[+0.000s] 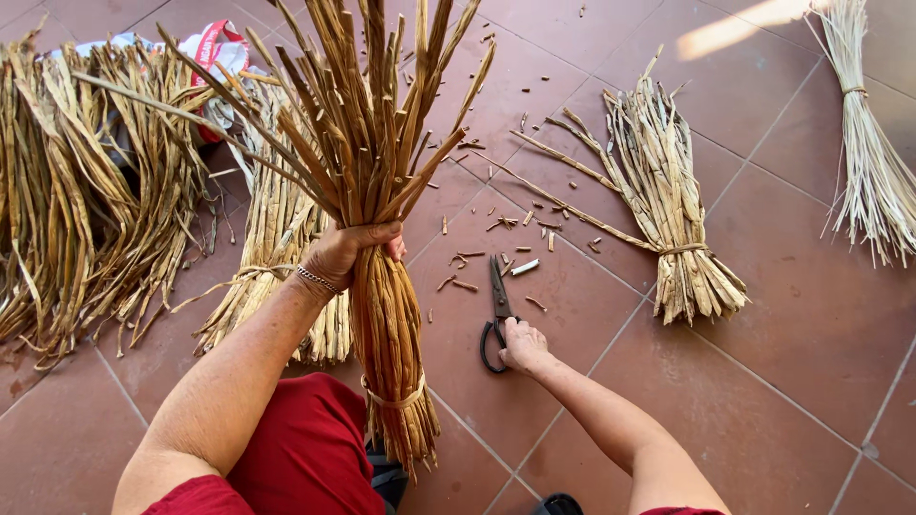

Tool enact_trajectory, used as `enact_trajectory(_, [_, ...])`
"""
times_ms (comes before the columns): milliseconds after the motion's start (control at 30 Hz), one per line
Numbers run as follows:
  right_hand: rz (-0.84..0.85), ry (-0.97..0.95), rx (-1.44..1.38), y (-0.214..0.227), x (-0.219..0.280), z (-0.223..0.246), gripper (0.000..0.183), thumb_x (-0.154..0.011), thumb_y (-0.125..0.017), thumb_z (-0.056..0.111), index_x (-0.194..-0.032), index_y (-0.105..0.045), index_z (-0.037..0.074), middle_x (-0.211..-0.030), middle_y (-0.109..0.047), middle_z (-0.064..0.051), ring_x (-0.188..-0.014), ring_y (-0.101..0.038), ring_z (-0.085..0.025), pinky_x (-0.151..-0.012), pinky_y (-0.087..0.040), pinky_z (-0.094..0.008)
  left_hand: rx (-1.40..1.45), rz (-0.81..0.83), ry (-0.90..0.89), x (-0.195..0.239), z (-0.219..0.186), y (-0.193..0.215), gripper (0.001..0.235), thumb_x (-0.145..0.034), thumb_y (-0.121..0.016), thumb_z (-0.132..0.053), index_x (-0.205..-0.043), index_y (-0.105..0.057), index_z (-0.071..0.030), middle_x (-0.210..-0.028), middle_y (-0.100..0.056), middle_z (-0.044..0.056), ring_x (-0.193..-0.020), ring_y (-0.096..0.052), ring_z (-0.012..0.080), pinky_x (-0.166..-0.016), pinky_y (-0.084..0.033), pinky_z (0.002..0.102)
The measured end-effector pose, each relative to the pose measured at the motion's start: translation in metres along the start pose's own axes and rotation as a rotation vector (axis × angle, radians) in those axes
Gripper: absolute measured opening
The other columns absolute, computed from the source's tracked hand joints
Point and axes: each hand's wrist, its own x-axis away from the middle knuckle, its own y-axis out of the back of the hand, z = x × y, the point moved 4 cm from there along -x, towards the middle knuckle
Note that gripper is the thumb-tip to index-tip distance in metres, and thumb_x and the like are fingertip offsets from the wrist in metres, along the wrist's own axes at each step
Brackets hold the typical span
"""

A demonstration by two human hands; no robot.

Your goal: The person sits on a tiled floor and uses scissors to trim the ends of dried plant bundles. They repeatedly align the bundles, cut protruding pieces, and place the trimmed bundles aside.

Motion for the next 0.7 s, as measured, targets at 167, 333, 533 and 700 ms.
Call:
enact_trajectory(167, [-0.019, -0.046, -0.103, 0.029, -0.007, 0.001, 0.069, -0.075, -0.089, 0.030, -0.128, -0.052, 0.007, -0.122, -0.063, -0.021, -0.107, -0.066, -0.036, -0.089, -0.055, -0.047, -0.056, -0.094, -0.014, -0.003, -0.003, 0.002, 0.016, -0.086, -0.077, -0.018, -0.086, -0.067, -0.005, -0.071, -0.066, 0.005, -0.067, -0.065, 0.0170, -0.064, -0.055, 0.033])
enact_trajectory(333, [-0.156, -0.105, -0.501, 0.058, -0.022, -0.024, 0.083, -0.071, -0.094, 0.029, -0.135, -0.048, 0.005, -0.121, -0.063, -0.020, -0.106, -0.066, -0.032, -0.087, -0.056, -0.044, -0.142, -0.195, 0.011, -0.006, 0.004, 0.003, 0.022, -0.084, -0.080, -0.019, -0.092, -0.068, -0.003, -0.073, -0.067, 0.006, -0.064, -0.065, 0.0155, -0.057, -0.055, 0.031])
enact_trajectory(533, [-0.207, 0.069, -1.171, 0.139, -0.008, -0.019, 0.068, -0.077, -0.089, 0.030, -0.135, -0.066, 0.003, -0.092, -0.069, -0.002, -0.068, -0.056, -0.008, -0.055, -0.045, -0.023, -0.166, -0.288, -0.089, -0.005, -0.003, -0.009, 0.026, -0.080, -0.083, -0.013, -0.099, -0.069, -0.003, -0.081, -0.068, 0.005, -0.065, -0.065, 0.0146, -0.058, -0.058, 0.031])
enact_trajectory(700, [-0.543, 0.571, -1.554, 0.246, 0.050, 0.026, 0.055, -0.097, -0.078, 0.032, -0.138, -0.060, 0.000, -0.088, -0.062, 0.005, -0.064, -0.047, -0.001, -0.050, -0.032, -0.018, -0.161, -0.325, -0.116, -0.005, -0.008, -0.023, 0.025, -0.080, -0.082, -0.009, -0.101, -0.069, -0.005, -0.081, -0.068, 0.003, -0.063, -0.064, 0.0131, -0.056, -0.057, 0.029])
